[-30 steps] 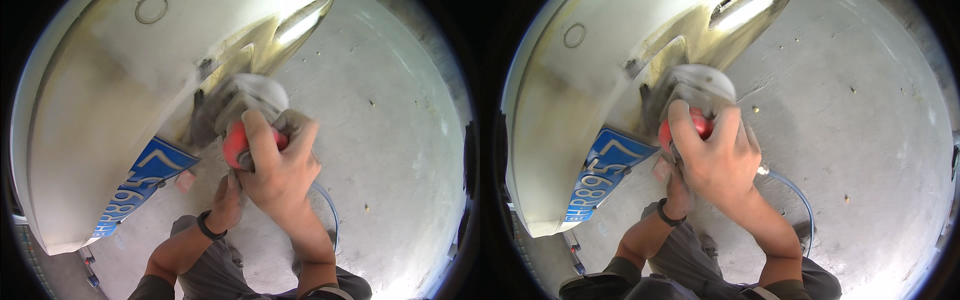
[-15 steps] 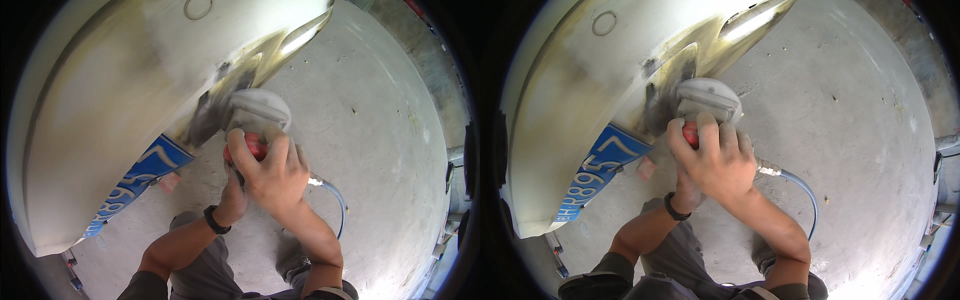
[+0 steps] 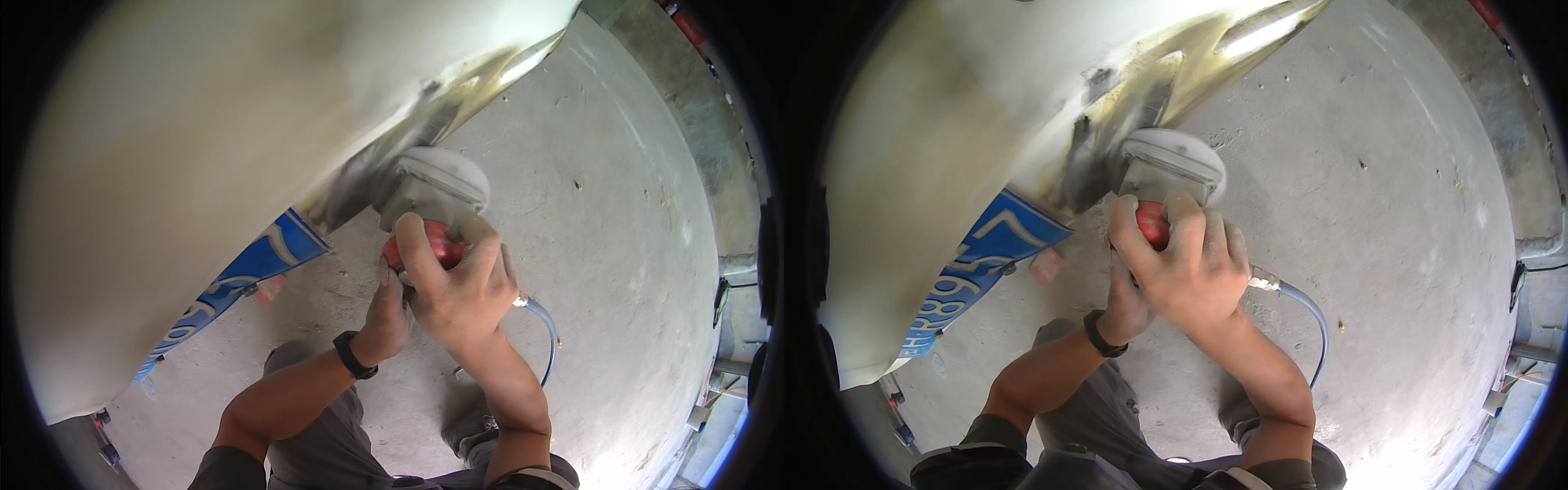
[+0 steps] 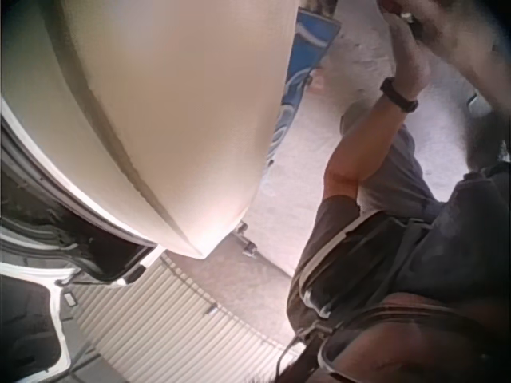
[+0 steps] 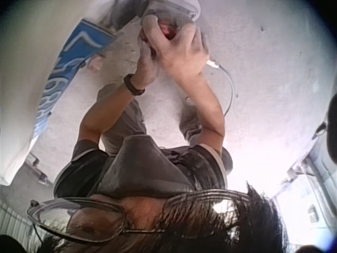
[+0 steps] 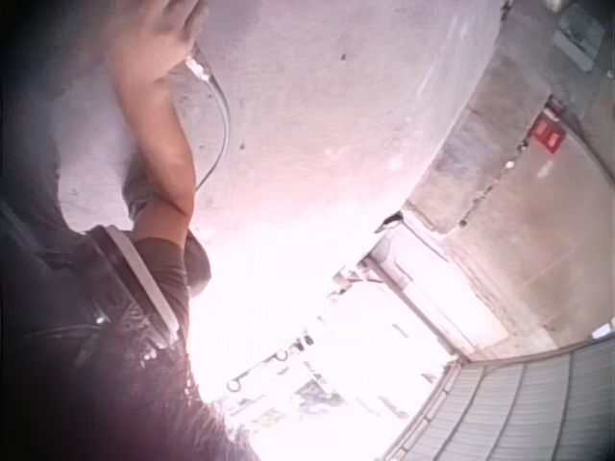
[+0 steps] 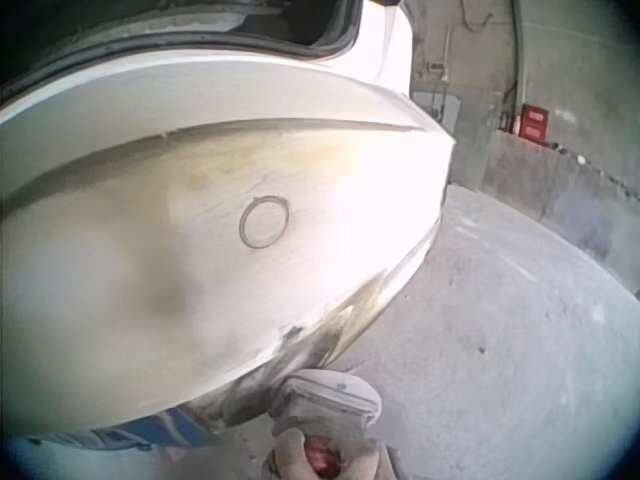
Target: The person uses a pneumatic orbital sander to smooth the surface of a white car bumper. They move the sander across the rear bumper, including around the taillight and near the license plate area, while kneeling on the floor.
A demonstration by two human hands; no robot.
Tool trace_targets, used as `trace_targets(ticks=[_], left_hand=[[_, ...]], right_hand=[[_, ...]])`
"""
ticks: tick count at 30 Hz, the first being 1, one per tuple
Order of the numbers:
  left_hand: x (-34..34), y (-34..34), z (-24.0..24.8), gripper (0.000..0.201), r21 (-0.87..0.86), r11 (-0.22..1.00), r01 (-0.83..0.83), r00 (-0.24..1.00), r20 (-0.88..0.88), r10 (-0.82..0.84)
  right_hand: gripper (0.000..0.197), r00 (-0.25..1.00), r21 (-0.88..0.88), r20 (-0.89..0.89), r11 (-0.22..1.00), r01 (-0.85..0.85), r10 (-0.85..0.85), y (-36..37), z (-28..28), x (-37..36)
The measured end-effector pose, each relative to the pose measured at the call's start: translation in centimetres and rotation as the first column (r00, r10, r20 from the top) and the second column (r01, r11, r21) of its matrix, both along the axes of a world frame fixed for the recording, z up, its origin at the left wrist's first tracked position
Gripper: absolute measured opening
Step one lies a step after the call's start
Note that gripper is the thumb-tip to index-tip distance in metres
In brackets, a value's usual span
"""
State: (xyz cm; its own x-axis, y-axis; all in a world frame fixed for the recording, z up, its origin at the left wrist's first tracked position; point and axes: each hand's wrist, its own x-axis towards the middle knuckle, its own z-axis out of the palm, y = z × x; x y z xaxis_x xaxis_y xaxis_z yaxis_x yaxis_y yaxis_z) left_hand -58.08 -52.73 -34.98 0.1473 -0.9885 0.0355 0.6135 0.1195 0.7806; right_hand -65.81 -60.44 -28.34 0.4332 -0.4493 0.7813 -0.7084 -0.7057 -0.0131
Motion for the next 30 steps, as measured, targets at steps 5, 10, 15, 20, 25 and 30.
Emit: trace_targets(ticks=[5,10,15,20,25,30], left_hand=[[-0.1,0.9,-0.5,0.089,0.094,0.993,-0.076,0.997,0.021,0.075],[-0.2,-1.7,1.1,0.085,-0.017,1.0,-0.01,0.995,0.099,0.011],[-0.8,-3.3,2.0,0.085,0.002,1.0,0.024,0.985,0.17,-0.024],[-0.3,-1.4,1.5,0.085,0.049,0.998,0.026,0.982,0.187,-0.034],[-0.9,-0.7,0.8,0.086,0.083,0.996,0.016,0.955,0.294,-0.04],[-0.1,-0.8,2.0,0.088,-0.084,0.986,0.145,0.926,0.361,-0.106]], right_hand=[[0.036,0.996,0.001,0.058,0.998,-0.064,0.064,0.3,-1.0,-0.3],[0.039,1.0,0.031,0.02,0.999,0.013,-0.013,-1.2,2.8,-1.4],[0.043,0.989,0.066,0.094,0.992,0.107,-0.113,-2.2,4.7,-1.4],[0.043,0.997,0.034,-0.006,0.997,0.075,-0.075,-0.6,2.1,-0.9],[0.05,0.984,0.237,-0.072,0.955,0.178,-0.165,0.7,0.8,-1.9],[0.051,0.986,-0.003,0.163,0.999,0.036,-0.035,0.6,3.1,-2.1]])
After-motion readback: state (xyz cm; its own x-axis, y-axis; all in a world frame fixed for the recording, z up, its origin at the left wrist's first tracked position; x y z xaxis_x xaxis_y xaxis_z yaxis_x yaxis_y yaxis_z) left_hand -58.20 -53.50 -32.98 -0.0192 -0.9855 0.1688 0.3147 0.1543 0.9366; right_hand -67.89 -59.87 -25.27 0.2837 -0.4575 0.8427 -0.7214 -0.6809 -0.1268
